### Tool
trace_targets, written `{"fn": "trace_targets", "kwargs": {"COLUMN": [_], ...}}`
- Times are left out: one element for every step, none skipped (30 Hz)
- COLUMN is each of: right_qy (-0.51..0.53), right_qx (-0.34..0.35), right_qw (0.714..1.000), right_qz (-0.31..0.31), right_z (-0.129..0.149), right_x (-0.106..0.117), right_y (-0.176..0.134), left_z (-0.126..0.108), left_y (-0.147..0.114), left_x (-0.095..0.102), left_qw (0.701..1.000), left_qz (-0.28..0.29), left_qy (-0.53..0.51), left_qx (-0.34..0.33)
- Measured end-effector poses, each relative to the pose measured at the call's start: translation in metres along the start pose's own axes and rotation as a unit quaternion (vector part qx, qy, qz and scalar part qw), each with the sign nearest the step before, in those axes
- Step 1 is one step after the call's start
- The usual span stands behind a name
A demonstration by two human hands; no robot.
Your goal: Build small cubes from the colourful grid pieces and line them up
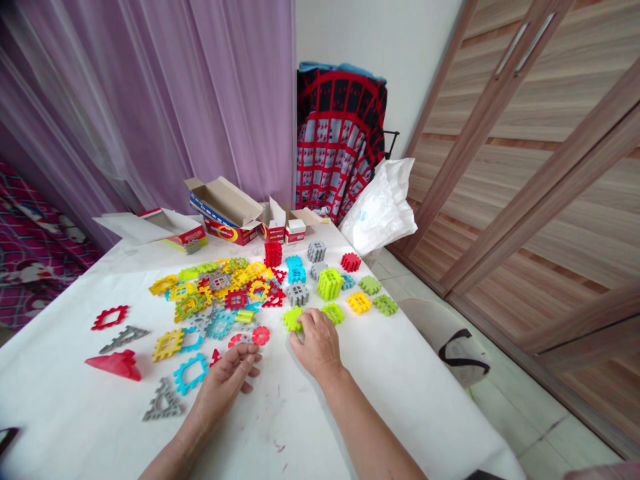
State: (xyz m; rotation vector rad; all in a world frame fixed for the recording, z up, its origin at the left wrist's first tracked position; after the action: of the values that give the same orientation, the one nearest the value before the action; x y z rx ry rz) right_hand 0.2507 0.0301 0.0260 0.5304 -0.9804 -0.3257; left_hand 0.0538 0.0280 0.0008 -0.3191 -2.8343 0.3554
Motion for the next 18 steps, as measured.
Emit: {"fn": "trace_targets", "kwargs": {"right_qy": [-0.001,-0.001,-0.001,0.001,0.005,0.011,0.018,0.026,0.034,0.044,0.055,0.067,0.080,0.094,0.108,0.121,0.133,0.143], "right_qx": [0.002,0.003,0.005,0.009,0.013,0.019,0.027,0.035,0.045,0.056,0.069,0.083,0.098,0.113,0.126,0.139,0.152,0.163], "right_qw": [1.000,1.000,1.000,1.000,0.999,0.999,0.998,0.997,0.997,0.995,0.994,0.992,0.990,0.988,0.986,0.983,0.979,0.976], "right_qz": [-0.002,-0.006,-0.012,-0.020,-0.030,-0.040,-0.049,-0.056,-0.061,-0.064,-0.065,-0.062,-0.056,-0.046,-0.033,-0.019,-0.004,0.010], "right_z": [0.000,0.001,0.002,0.003,0.004,0.006,0.007,0.009,0.012,0.015,0.019,0.023,0.029,0.034,0.040,0.047,0.052,0.058], "right_x": [0.001,0.002,0.003,0.005,0.006,0.008,0.009,0.011,0.011,0.012,0.012,0.012,0.011,0.011,0.009,0.007,0.005,0.002], "right_y": [0.000,0.000,0.000,-0.001,-0.001,-0.002,-0.002,-0.003,-0.005,-0.006,-0.007,-0.009,-0.010,-0.012,-0.014,-0.016,-0.019,-0.022], "left_z": [0.000,0.000,0.000,0.000,-0.001,-0.001,-0.002,-0.002,-0.003,-0.003,-0.003,-0.003,-0.003,-0.002,-0.001,0.000,0.002,0.004], "left_y": [0.000,0.000,0.000,0.000,0.000,0.000,-0.001,-0.001,-0.001,-0.001,-0.001,-0.002,-0.002,-0.003,-0.003,-0.004,-0.005,-0.005], "left_x": [0.000,0.000,0.000,0.000,0.000,0.000,0.000,0.000,0.000,-0.001,-0.001,-0.001,-0.002,-0.002,-0.003,-0.003,-0.003,-0.003], "left_qw": [1.000,1.000,1.000,1.000,1.000,1.000,1.000,1.000,1.000,1.000,1.000,1.000,1.000,1.000,1.000,1.000,1.000,0.999], "left_qz": [0.000,-0.001,-0.003,-0.004,-0.004,-0.003,-0.002,-0.001,-0.001,-0.002,-0.003,-0.004,-0.006,-0.008,-0.012,-0.016,-0.020,-0.025], "left_qy": [0.001,0.002,0.003,0.004,0.006,0.008,0.009,0.011,0.012,0.012,0.011,0.008,0.005,0.002,-0.001,-0.004,-0.006,-0.008], "left_qx": [-0.001,-0.002,-0.002,-0.002,-0.002,-0.001,-0.001,-0.001,-0.002,-0.002,-0.003,-0.004,-0.004,-0.005,-0.007,-0.012,-0.021,-0.034]}}
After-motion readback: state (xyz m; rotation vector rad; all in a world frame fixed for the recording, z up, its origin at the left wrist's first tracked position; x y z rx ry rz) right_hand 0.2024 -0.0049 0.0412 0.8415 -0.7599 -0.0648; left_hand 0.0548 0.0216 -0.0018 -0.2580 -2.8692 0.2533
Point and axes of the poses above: each hand's wrist, its own y-axis towards the middle knuckle, its own x-axis out of the back of the hand, z = x × y, the point moved 4 cm from there along y, towards the middle knuckle, and after that the axes turned 13 degrees about y, right-handed, at the moved point
